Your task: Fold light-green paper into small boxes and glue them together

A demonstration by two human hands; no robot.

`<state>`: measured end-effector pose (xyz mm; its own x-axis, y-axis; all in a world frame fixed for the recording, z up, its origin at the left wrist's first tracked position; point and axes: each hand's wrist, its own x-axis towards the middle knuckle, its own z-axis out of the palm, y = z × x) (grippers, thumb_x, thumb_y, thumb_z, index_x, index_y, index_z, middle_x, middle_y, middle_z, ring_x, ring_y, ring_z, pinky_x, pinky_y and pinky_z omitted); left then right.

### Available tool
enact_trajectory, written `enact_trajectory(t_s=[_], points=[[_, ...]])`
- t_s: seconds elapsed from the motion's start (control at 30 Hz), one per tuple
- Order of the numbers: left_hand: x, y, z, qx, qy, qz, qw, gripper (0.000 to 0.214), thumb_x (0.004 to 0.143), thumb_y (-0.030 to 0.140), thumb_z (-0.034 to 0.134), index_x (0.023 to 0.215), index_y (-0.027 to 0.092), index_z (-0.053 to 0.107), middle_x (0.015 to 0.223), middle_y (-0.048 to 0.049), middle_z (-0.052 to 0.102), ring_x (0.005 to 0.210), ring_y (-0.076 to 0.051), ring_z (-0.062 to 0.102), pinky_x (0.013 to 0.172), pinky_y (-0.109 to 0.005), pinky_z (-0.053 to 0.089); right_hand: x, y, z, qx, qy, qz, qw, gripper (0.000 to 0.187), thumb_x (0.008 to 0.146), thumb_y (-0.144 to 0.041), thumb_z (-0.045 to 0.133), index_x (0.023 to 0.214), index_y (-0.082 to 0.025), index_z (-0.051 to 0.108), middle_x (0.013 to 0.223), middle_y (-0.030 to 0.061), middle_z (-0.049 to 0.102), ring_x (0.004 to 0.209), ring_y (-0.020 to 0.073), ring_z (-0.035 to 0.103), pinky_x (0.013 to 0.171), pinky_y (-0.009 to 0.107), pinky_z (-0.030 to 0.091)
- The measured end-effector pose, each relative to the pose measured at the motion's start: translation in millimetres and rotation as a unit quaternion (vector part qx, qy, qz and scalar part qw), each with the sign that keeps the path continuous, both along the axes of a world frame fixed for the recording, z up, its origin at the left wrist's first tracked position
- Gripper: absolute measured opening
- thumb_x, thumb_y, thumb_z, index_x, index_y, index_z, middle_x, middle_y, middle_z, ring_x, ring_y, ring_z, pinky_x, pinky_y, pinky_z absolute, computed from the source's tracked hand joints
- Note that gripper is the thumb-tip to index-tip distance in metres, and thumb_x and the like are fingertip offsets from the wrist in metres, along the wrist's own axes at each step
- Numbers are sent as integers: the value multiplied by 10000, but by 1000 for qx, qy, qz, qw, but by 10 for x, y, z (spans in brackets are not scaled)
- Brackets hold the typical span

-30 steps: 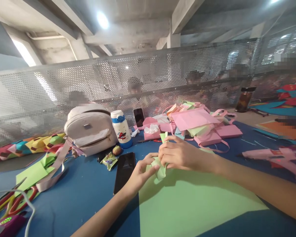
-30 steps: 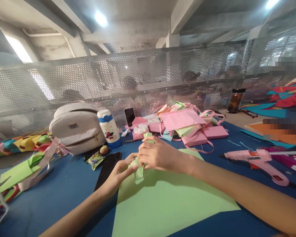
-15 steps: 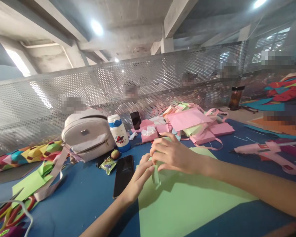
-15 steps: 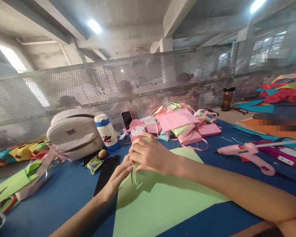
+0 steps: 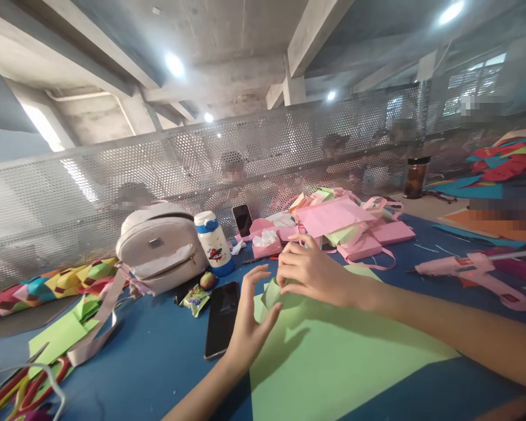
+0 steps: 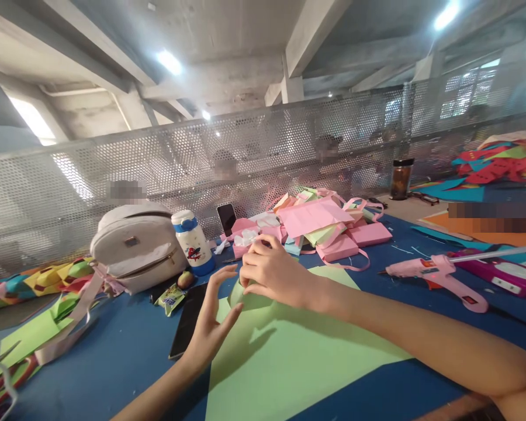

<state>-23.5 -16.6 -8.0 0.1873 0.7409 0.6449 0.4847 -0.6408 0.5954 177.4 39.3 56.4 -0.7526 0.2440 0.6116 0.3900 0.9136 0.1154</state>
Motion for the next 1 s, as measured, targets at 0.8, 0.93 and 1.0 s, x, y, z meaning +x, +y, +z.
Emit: enact_trajectory(t_s=[0.8,0.93,1.0], points=[[-156,91,16,157,78,101,979,156,909,224,653,975,328,750,1093,2,770,967,-205,691,1121,-523,251,-48,176,-478,-203,228,34,951,305,924,-475,627,758,-227,690,810,8,676,915,205,581,987,424,291],[-123,83,11,135,44,109,984,114,892,245,668,876,309,760,1065,-5,766,980,-218,690,1119,-532,288,-43,193,-465,-197,224,26,954,285,917,-462,642,765,-227,694,810,7,682,922,204,584,986,420,303],[-105,90,-16,107,0,110,988,144,878,265,678,998,306,747,1192,-34,717,1116,-245,652,1100,-505,361,-43,199,-459,-195,224,29,955,285,913,-461,648,763,-222,685,808,5,687,920,202,588,988,417,304]])
